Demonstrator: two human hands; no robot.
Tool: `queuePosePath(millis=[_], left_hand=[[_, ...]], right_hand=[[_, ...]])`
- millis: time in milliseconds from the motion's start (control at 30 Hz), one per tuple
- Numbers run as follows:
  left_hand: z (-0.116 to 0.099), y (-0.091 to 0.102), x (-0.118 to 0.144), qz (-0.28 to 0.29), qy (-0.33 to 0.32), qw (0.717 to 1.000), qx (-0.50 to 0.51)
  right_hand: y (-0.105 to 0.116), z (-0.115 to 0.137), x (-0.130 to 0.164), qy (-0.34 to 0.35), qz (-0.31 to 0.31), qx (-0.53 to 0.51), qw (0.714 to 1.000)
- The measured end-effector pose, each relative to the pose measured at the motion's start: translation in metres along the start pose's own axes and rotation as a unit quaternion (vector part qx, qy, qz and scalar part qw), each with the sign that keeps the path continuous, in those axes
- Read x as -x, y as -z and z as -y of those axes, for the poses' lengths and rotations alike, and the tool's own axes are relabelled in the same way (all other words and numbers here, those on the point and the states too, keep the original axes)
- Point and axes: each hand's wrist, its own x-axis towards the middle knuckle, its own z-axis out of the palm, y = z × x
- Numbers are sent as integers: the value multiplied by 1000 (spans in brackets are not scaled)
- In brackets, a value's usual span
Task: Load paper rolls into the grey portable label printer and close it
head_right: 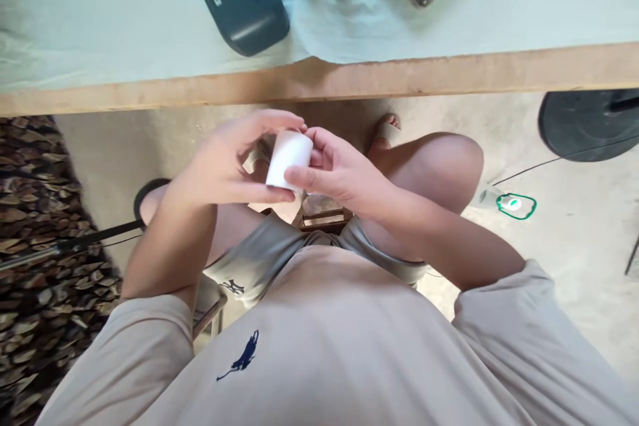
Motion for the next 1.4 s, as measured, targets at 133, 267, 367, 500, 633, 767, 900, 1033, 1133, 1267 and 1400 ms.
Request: queuePosePath(millis=[133, 267, 367, 500, 633, 767, 900, 1033, 1133, 1267, 1400], left_hand=[[46, -11, 3, -87, 37, 969, 228], [74, -11, 10, -91, 51, 925, 365], [82, -5, 11, -94, 51, 904, 414], [83, -7, 17, -108, 95, 886, 440], [74, -15, 24, -159, 117, 883, 426], [74, -17, 25, -132, 52, 922, 361], [78, -20, 19, -255, 16, 910, 326], [69, -18, 13, -315, 82, 903, 279], [64, -12, 11, -296, 116, 910, 265], [64, -8, 13, -288, 137, 909, 269], [62, -12, 16, -297, 151, 906, 261]], right_hand=[[17, 7, -21, 83, -112, 304, 942], [20, 9, -36, 270, -122, 506, 810], [12, 13, -49, 325, -66, 569, 752], [0, 16, -73, 327, -52, 670, 664], [2, 9, -85, 317, -18, 684, 656], [11, 7, -76, 346, -51, 618, 705], [10, 10, -76, 377, -71, 585, 714], [6, 8, -85, 439, -85, 560, 697], [8, 4, -87, 372, -115, 536, 749], [18, -5, -88, 314, -123, 473, 814], [24, -9, -90, 358, -120, 449, 809]])
